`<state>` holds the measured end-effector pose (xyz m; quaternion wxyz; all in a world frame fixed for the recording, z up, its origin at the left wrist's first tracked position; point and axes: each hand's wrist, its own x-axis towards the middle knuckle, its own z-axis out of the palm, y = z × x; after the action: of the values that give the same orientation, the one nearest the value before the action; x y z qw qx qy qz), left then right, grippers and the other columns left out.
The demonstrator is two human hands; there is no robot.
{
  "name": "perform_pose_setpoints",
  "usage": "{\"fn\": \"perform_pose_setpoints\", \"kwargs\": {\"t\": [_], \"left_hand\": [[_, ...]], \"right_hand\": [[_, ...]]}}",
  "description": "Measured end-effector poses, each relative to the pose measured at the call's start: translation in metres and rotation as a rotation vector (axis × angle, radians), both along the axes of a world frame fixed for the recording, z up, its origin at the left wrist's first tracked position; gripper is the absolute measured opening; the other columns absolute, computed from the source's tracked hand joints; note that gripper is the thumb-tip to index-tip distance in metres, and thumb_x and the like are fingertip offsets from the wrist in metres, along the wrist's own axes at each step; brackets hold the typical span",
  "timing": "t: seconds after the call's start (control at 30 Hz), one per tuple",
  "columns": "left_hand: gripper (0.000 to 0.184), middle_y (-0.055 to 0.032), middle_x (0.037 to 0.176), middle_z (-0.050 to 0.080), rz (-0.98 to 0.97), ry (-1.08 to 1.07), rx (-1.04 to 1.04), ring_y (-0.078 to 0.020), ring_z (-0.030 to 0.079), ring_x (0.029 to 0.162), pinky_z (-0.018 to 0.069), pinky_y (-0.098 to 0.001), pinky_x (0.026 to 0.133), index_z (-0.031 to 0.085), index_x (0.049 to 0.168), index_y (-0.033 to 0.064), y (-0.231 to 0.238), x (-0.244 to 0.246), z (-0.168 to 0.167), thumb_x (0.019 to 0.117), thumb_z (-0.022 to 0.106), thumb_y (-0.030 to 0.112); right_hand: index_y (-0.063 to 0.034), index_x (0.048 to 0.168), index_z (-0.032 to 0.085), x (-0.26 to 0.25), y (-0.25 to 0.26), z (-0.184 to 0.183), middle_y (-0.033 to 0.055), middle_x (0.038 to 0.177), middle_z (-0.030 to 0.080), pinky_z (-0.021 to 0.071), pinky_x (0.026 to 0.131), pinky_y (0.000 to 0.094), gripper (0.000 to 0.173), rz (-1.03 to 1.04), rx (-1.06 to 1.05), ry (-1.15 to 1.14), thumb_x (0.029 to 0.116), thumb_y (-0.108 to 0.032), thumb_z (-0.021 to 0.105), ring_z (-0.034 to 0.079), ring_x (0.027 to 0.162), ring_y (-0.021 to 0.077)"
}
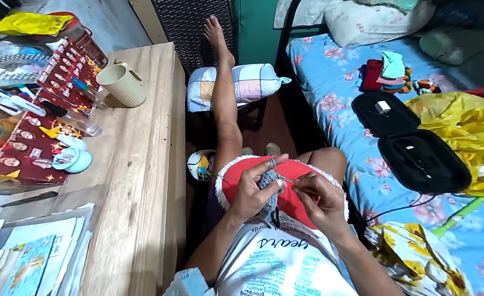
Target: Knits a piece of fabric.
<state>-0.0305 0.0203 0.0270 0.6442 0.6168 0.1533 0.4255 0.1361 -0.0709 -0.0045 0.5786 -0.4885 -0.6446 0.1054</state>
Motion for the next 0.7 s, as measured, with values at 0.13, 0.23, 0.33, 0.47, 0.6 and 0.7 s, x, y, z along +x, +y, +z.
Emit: {"fn": "perform_pose_setpoints", "kwargs": {"t": [0.13,0.23,0.33,0.47,0.6,0.7], "left_hand": [[0.042,-0.0012,0.090,0.072,0.037,-0.021,0.035,-0.0063,0.069,0.077,0.0607,-0.0256,0.075,0.058,0.130,-0.0141,-0.002,0.000,-0.002,0.0882,0.056,-0.009],[0.041,-0.0006,0.089,0.072,0.035,-0.005,0.057,-0.0057,0.069,0.076,0.0606,-0.0249,0.074,0.060,0.128,-0.0135,0.001,-0.001,-0.002,0.0871,0.057,-0.009],[0.040,0.0019,0.087,0.071,0.011,0.030,0.036,-0.0037,0.068,0.073,0.0598,-0.0225,0.071,0.062,0.125,-0.0119,0.005,-0.003,0.000,0.0851,0.055,-0.008],[0.038,0.0037,0.086,0.070,-0.052,0.031,-0.027,-0.0010,0.065,0.069,0.0573,-0.0195,0.066,0.066,0.119,-0.0081,0.012,-0.005,-0.001,0.0829,0.054,-0.006],[0.040,0.0041,0.082,0.070,-0.146,0.031,-0.145,-0.0029,0.066,0.067,0.0582,-0.0209,0.065,0.065,0.122,-0.0067,0.014,-0.007,-0.002,0.0837,0.055,-0.005],[0.046,-0.0003,0.091,0.072,-0.157,0.030,-0.160,-0.0061,0.069,0.075,0.0605,-0.0258,0.074,0.059,0.132,-0.0102,0.009,-0.003,-0.004,0.0860,0.055,-0.007]], "right_hand": [[0.0028,0.097,0.062,-0.002,0.001,-0.001,0.0086,0.089,0.066,0.0471,0.065,0.0072,0.009,-0.028,0.016,-0.021,0.0948,-0.005,0.059,0.058,0.074,-0.0028],[0.0019,0.097,0.062,0.001,0.002,-0.003,0.0080,0.090,0.066,0.0474,0.065,0.0076,0.008,0.000,0.011,-0.019,0.0954,-0.006,0.060,0.059,0.074,-0.0026],[0.0011,0.098,0.061,0.004,0.002,-0.005,0.0087,0.090,0.066,0.0471,0.065,0.0080,0.008,0.029,0.015,-0.031,0.0964,-0.006,0.059,0.059,0.075,-0.0018],[0.0008,0.097,0.060,0.006,0.003,-0.008,0.0097,0.090,0.065,0.0471,0.064,0.0088,0.007,0.050,0.036,-0.072,0.0964,-0.006,0.058,0.059,0.075,0.0001],[-0.0013,0.098,0.061,0.004,0.001,-0.009,0.0059,0.092,0.066,0.0502,0.067,0.0096,0.006,0.109,-0.021,0.053,0.0971,-0.007,0.060,0.061,0.079,-0.0011],[-0.0117,0.100,0.068,-0.003,-0.002,0.002,-0.0068,0.092,0.070,0.0521,0.064,0.0116,0.013,0.231,-0.265,0.515,0.0896,-0.004,0.069,0.062,0.073,-0.0046]]}}
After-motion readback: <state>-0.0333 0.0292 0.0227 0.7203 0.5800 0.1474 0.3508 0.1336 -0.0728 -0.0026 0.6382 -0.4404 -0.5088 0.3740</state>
